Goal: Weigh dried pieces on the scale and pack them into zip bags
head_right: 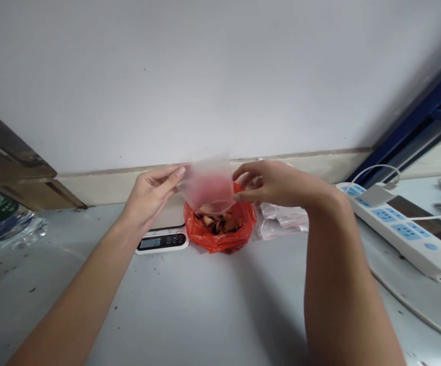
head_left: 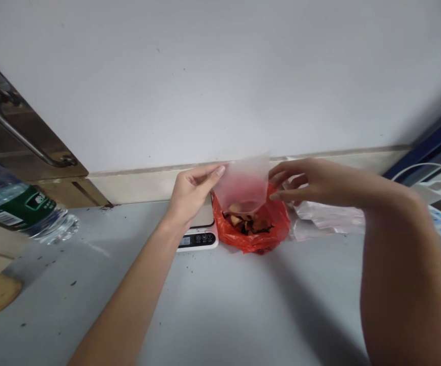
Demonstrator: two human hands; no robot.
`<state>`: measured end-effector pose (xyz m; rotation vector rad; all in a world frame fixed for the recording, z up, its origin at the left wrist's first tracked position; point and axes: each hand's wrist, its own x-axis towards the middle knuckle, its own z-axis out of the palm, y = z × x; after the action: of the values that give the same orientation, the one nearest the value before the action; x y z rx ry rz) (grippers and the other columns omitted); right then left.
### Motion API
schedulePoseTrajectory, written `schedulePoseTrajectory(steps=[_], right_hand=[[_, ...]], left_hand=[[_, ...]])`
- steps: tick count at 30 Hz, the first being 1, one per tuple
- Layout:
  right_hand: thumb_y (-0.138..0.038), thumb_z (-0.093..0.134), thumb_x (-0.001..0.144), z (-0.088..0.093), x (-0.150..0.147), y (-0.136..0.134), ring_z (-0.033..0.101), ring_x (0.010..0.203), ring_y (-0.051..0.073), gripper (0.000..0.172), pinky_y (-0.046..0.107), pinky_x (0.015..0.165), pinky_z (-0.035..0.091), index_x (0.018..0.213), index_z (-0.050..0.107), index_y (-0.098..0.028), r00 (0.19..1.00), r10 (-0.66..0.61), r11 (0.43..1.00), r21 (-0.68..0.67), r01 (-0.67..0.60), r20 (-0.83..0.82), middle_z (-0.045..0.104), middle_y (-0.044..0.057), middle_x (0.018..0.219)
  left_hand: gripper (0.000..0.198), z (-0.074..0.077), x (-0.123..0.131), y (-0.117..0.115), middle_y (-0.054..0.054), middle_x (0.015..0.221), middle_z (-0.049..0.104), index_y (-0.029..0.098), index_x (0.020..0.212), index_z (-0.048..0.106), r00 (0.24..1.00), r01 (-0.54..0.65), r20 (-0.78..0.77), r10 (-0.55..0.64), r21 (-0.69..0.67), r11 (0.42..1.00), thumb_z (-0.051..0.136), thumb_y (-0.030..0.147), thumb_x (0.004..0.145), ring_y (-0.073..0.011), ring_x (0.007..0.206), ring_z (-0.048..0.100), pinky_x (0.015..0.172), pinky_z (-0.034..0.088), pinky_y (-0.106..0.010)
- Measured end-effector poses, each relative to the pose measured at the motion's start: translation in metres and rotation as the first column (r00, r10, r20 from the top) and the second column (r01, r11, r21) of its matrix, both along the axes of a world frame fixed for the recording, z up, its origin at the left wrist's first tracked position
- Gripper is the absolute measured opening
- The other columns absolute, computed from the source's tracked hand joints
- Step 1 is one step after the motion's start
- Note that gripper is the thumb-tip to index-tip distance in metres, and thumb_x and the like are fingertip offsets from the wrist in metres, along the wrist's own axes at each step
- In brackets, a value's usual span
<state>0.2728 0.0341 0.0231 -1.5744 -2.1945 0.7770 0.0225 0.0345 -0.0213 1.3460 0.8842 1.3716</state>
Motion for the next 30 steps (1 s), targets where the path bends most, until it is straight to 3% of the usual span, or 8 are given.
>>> schedulePoseTrajectory(steps=[3,6,12,14,17,21,26,30], right_hand=[[-0.042,0.075,0.072,-0.003,-0.006,0.003,0.061,0.066,0.020,0.018,0.032,0.059,0.044,0.079,0.075,-0.026,0.995,0.003,0.997,0.070,-0.010,0.100,0.072,0.002,0.073],[-0.046,0.072,0.075,-0.004,-0.009,0.005,0.049,0.057,0.016,0.027,0.031,0.054,0.036,0.061,0.065,-0.024,0.989,0.003,0.995,0.098,-0.018,0.150,0.061,-0.001,0.059],[-0.052,0.080,0.071,-0.007,-0.017,0.003,0.061,0.070,0.019,0.034,0.032,0.063,0.044,0.078,0.064,-0.023,0.928,-0.058,0.998,0.007,0.066,-0.367,0.071,0.002,0.076],[-0.049,0.084,0.068,-0.011,-0.024,0.003,0.058,0.063,0.016,0.036,0.029,0.057,0.042,0.081,0.062,-0.023,0.887,-0.064,0.998,-0.043,0.049,-0.456,0.069,0.000,0.070],[-0.044,0.087,0.067,-0.017,-0.036,0.004,0.060,0.062,0.015,0.038,0.028,0.057,0.047,0.091,0.066,-0.023,0.834,-0.083,0.995,-0.093,0.038,-0.545,0.067,-0.002,0.066],[-0.030,0.091,0.059,-0.024,-0.053,0.006,0.069,0.071,0.020,0.055,0.034,0.067,0.058,0.109,0.069,-0.027,0.765,-0.164,0.971,-0.240,0.013,-0.623,0.073,-0.002,0.076],[-0.031,0.084,0.070,-0.029,-0.080,0.002,0.072,0.080,0.021,0.019,0.036,0.075,0.062,0.078,0.069,-0.023,0.781,-0.122,0.958,-0.278,-0.068,-0.612,0.075,0.003,0.087],[-0.034,0.081,0.081,-0.035,-0.114,-0.001,0.072,0.110,0.024,0.037,0.040,0.092,0.062,0.116,0.070,-0.028,0.704,-0.080,0.965,-0.231,-0.121,-0.705,0.074,0.005,0.128]], left_hand=[[0.024,0.004,0.002,-0.002,-0.005,0.119,0.081,0.025,0.090,0.085,0.999,-0.028,0.037,0.027,0.037,0.999,0.090,0.043,0.074,-0.0262,0.127,0.068,0.108,0.053,-0.039],[0.024,0.010,-0.002,-0.003,-0.005,0.120,0.080,0.024,0.093,0.083,0.995,-0.079,0.071,0.075,0.050,0.996,0.086,0.043,0.077,-0.0252,0.124,0.069,0.103,0.056,-0.037],[0.035,0.023,-0.036,-0.005,0.003,0.072,0.072,0.025,0.108,0.074,0.971,-0.119,-0.207,0.120,0.018,0.993,0.083,0.035,0.076,-0.0177,0.079,0.072,0.075,0.056,-0.028],[0.025,0.024,-0.047,-0.003,0.003,0.065,0.066,0.022,0.093,0.074,0.925,-0.084,-0.365,0.104,0.071,0.994,0.080,0.042,0.080,-0.0153,0.069,0.065,0.068,0.051,-0.026],[0.036,0.023,-0.055,0.001,0.000,0.064,0.062,0.020,0.066,0.066,0.878,-0.032,-0.459,0.132,0.219,0.975,0.074,0.049,0.086,-0.0144,0.067,0.059,0.067,0.049,-0.025],[0.036,0.021,-0.063,0.007,0.001,0.060,0.059,0.020,0.064,0.065,0.890,-0.169,-0.360,0.280,0.311,0.935,0.071,0.043,0.090,-0.0133,0.061,0.056,0.066,0.049,-0.025],[0.029,0.027,-0.090,0.005,0.004,0.055,0.054,0.020,0.067,0.066,0.874,-0.336,-0.271,0.403,0.264,0.904,0.068,0.030,0.095,-0.0126,0.060,0.058,0.069,0.053,-0.024],[0.028,0.031,-0.114,-0.003,0.004,0.056,0.056,0.020,0.070,0.067,0.848,-0.353,-0.307,0.432,0.283,0.892,0.065,0.028,0.097,-0.0126,0.063,0.062,0.075,0.054,-0.023]])
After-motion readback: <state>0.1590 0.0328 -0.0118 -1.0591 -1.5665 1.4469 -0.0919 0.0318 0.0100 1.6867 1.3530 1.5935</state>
